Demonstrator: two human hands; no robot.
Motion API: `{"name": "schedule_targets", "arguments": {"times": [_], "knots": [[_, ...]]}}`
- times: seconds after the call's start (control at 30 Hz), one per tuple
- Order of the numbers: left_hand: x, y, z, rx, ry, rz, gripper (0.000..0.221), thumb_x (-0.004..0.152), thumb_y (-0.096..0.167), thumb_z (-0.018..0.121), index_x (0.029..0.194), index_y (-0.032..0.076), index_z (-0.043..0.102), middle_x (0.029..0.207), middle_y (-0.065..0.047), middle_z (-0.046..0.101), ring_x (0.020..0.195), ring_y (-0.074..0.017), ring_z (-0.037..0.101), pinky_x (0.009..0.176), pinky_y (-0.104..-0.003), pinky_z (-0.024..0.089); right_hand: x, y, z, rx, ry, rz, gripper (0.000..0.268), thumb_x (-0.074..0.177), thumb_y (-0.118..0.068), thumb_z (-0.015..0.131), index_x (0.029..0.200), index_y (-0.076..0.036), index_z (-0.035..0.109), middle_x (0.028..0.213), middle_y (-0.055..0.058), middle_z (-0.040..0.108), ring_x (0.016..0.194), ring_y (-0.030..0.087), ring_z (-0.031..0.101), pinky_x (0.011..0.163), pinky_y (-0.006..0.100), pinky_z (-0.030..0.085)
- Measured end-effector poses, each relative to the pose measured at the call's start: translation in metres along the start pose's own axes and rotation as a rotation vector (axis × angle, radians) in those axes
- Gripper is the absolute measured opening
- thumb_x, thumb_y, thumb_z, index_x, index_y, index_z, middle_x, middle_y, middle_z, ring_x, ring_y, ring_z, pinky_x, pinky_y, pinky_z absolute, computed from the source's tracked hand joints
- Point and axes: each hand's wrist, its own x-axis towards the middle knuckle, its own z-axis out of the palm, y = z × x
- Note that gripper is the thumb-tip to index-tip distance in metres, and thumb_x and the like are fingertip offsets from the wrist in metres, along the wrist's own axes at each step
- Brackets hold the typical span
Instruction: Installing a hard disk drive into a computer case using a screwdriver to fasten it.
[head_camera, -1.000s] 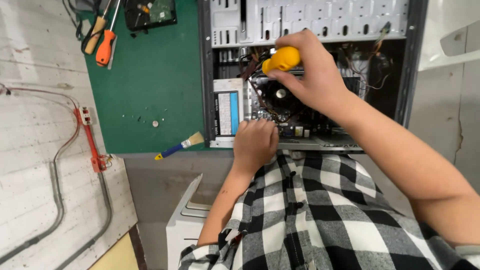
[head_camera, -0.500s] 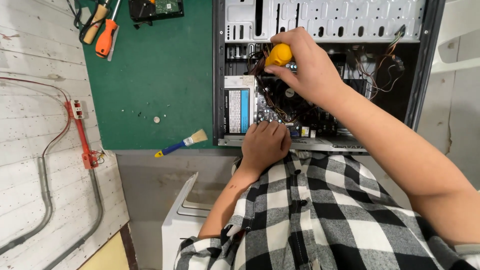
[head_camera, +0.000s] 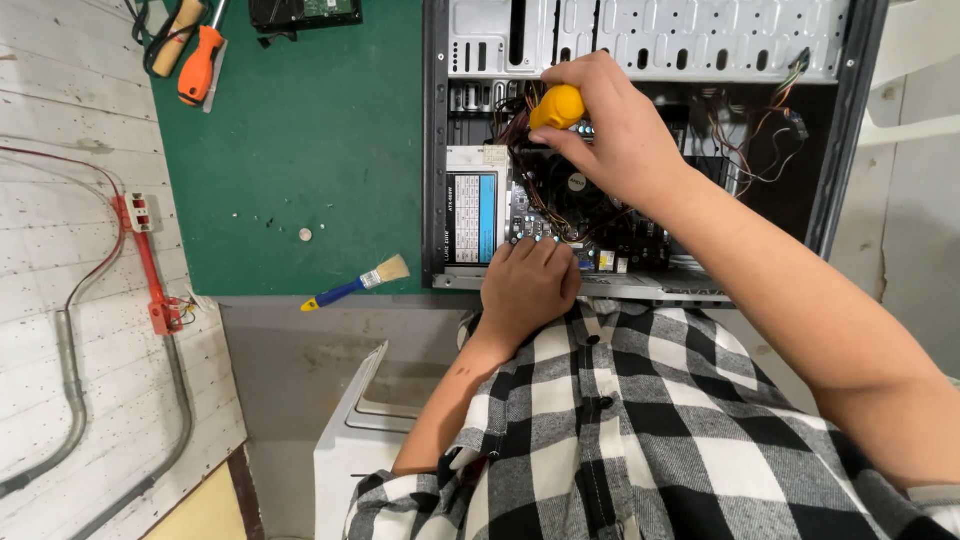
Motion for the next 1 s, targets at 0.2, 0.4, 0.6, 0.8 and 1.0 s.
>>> {"name": "schedule_targets", "arguments": {"times": [0.2,0.4,0.6,0.8,1.0], "knots": [[0.001,0.000,0.000,-0.010,0.014,-0.001,0.018,0.096,0.021,0.060,0.080,0.013,0.062,0.073,-0.001,0.059,0.065,-0.0211,0.057,0.057,-0.034,0.037,0.000,0.001,-0.002,0.002,0.002,-0.003,0.049,0.103,-0.014,0.079,0.136,0.004,0.048,0.124,0.022,0.054,0.108,0.036,0.059,0.087,0.043,0.052],[0.002,0.000,-0.001,-0.007,0.009,0.004,0.015,0.095,0.020,0.061,0.082,0.012,0.063,0.073,-0.002,0.060,0.065,-0.0217,0.057,0.057,-0.034,0.037,0.001,0.001,-0.003,0.011,0.000,0.045,0.050,0.102,-0.015,0.079,0.136,0.005,0.048,0.125,0.021,0.054,0.108,0.036,0.060,0.088,0.043,0.051],[0.003,0.000,-0.003,-0.004,0.011,0.007,0.018,0.095,0.019,0.061,0.078,0.012,0.060,0.073,-0.002,0.059,0.064,-0.0215,0.057,0.057,-0.033,0.036,0.001,0.002,-0.004,0.009,-0.016,0.060,0.049,0.102,-0.016,0.079,0.136,0.004,0.048,0.125,0.021,0.054,0.107,0.036,0.060,0.088,0.044,0.050],[0.005,0.001,-0.004,0.006,0.000,0.002,0.022,0.097,0.021,0.059,0.076,0.014,0.059,0.072,-0.001,0.061,0.064,-0.0195,0.058,0.057,-0.031,0.037,0.012,-0.009,-0.013,0.165,-0.037,0.131,0.053,0.100,-0.009,0.077,0.137,0.006,0.041,0.132,0.026,0.053,0.113,0.038,0.062,0.099,0.042,0.056],[0.014,-0.001,-0.015,-0.288,-0.171,-0.177,0.014,0.099,0.015,0.056,0.096,0.008,0.068,0.073,-0.002,0.060,0.063,-0.0177,0.057,0.061,-0.034,0.046,0.022,-0.018,-0.028,0.309,-0.136,0.038,0.053,0.100,0.012,0.056,0.148,0.002,0.035,0.143,0.025,0.055,0.135,0.038,0.055,0.118,0.045,0.045]]}}
